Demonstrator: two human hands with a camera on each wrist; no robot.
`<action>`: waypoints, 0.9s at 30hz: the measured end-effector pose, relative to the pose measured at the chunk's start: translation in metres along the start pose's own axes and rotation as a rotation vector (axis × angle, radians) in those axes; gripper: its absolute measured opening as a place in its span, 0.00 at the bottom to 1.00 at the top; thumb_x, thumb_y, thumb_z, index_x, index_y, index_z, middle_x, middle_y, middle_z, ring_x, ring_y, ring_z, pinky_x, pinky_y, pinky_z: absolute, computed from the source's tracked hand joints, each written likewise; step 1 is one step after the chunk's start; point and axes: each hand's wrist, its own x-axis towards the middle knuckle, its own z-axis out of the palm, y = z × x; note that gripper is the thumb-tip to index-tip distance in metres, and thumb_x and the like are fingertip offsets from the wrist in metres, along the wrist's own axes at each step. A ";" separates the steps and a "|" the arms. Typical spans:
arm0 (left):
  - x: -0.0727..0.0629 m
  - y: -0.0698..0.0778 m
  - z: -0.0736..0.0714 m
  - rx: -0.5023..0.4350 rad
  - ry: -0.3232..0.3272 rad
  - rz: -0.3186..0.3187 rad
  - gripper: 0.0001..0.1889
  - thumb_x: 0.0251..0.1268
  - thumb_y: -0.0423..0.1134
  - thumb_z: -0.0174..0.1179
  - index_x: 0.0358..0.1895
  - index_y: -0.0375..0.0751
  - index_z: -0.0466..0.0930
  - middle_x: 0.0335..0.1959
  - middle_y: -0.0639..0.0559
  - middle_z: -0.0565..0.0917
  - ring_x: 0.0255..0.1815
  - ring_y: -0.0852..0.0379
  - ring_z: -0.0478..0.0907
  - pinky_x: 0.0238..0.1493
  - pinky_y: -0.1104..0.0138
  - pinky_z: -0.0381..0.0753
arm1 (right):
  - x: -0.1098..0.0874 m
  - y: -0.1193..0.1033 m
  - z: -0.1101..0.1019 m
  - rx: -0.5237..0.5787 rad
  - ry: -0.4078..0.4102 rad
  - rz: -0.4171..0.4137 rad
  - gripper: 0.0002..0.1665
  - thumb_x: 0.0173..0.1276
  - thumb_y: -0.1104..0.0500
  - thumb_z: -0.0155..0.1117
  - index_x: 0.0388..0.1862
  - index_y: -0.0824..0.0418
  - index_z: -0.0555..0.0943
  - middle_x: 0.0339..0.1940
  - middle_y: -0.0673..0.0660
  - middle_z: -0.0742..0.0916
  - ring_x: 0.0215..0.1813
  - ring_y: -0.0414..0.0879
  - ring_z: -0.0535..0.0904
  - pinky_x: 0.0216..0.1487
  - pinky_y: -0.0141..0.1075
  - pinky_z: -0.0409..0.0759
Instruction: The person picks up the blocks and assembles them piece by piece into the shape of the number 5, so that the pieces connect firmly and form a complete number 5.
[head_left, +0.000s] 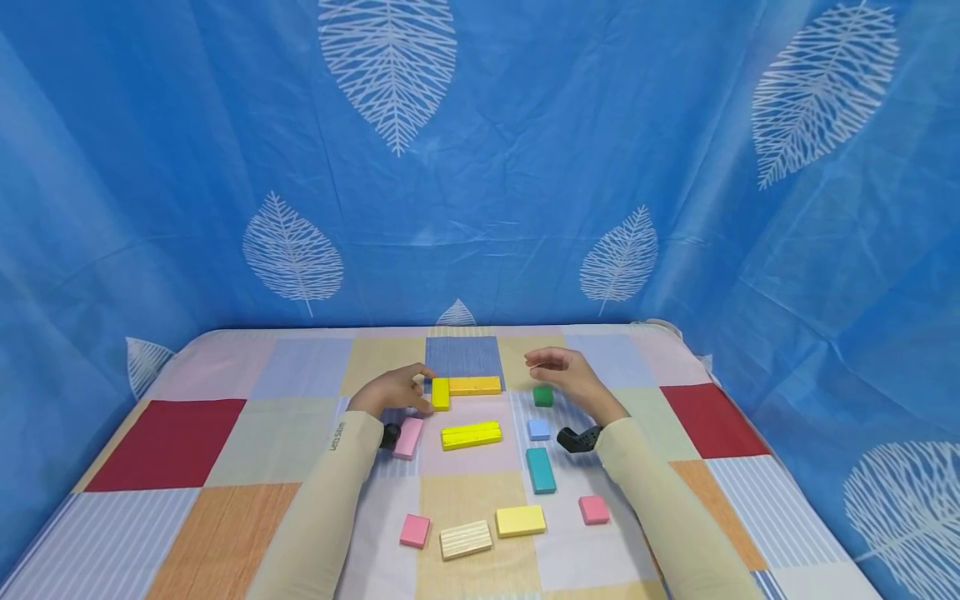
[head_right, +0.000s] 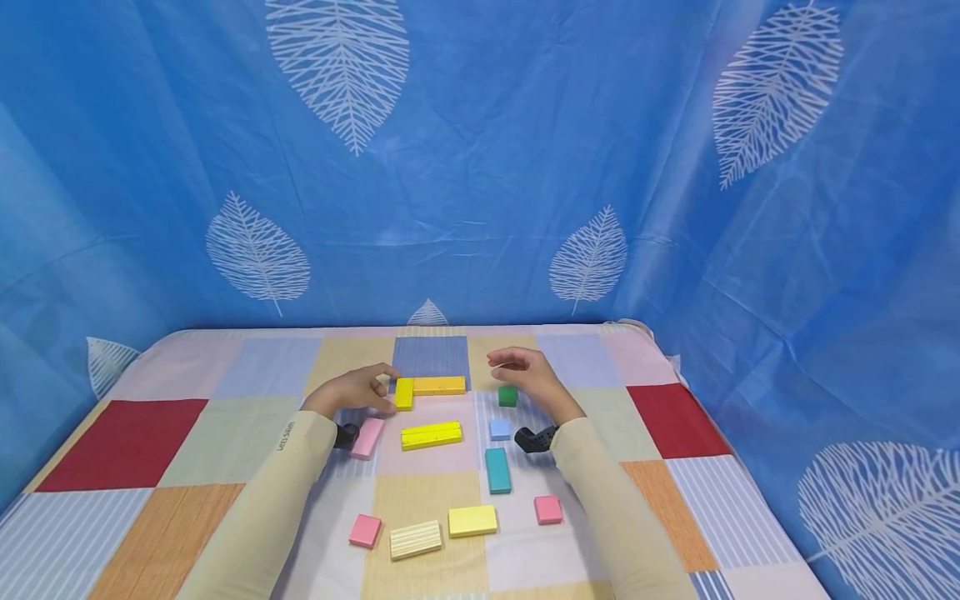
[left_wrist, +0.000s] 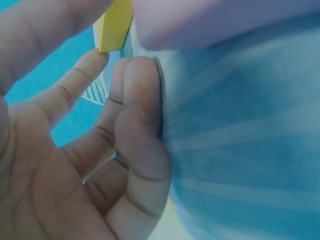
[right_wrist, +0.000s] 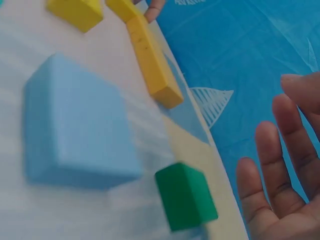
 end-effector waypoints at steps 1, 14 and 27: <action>0.000 0.000 0.000 -0.001 0.000 0.000 0.36 0.67 0.36 0.76 0.77 0.43 0.73 0.50 0.44 0.81 0.54 0.44 0.75 0.66 0.47 0.76 | -0.002 0.001 -0.001 0.009 0.004 -0.006 0.23 0.77 0.66 0.68 0.67 0.74 0.81 0.66 0.67 0.86 0.61 0.50 0.84 0.61 0.34 0.83; -0.002 0.001 0.001 -0.010 0.007 -0.019 0.36 0.67 0.36 0.76 0.77 0.43 0.73 0.58 0.40 0.82 0.58 0.42 0.75 0.71 0.46 0.75 | -0.027 0.021 -0.017 -0.038 0.039 -0.033 0.23 0.78 0.64 0.68 0.68 0.73 0.80 0.65 0.68 0.86 0.57 0.42 0.84 0.59 0.29 0.78; -0.004 0.002 0.001 -0.012 0.003 -0.019 0.36 0.67 0.37 0.76 0.77 0.42 0.73 0.57 0.41 0.82 0.57 0.42 0.75 0.70 0.45 0.75 | -0.035 0.037 -0.028 -0.034 -0.028 0.014 0.26 0.76 0.67 0.69 0.70 0.73 0.79 0.56 0.65 0.86 0.48 0.44 0.81 0.49 0.30 0.80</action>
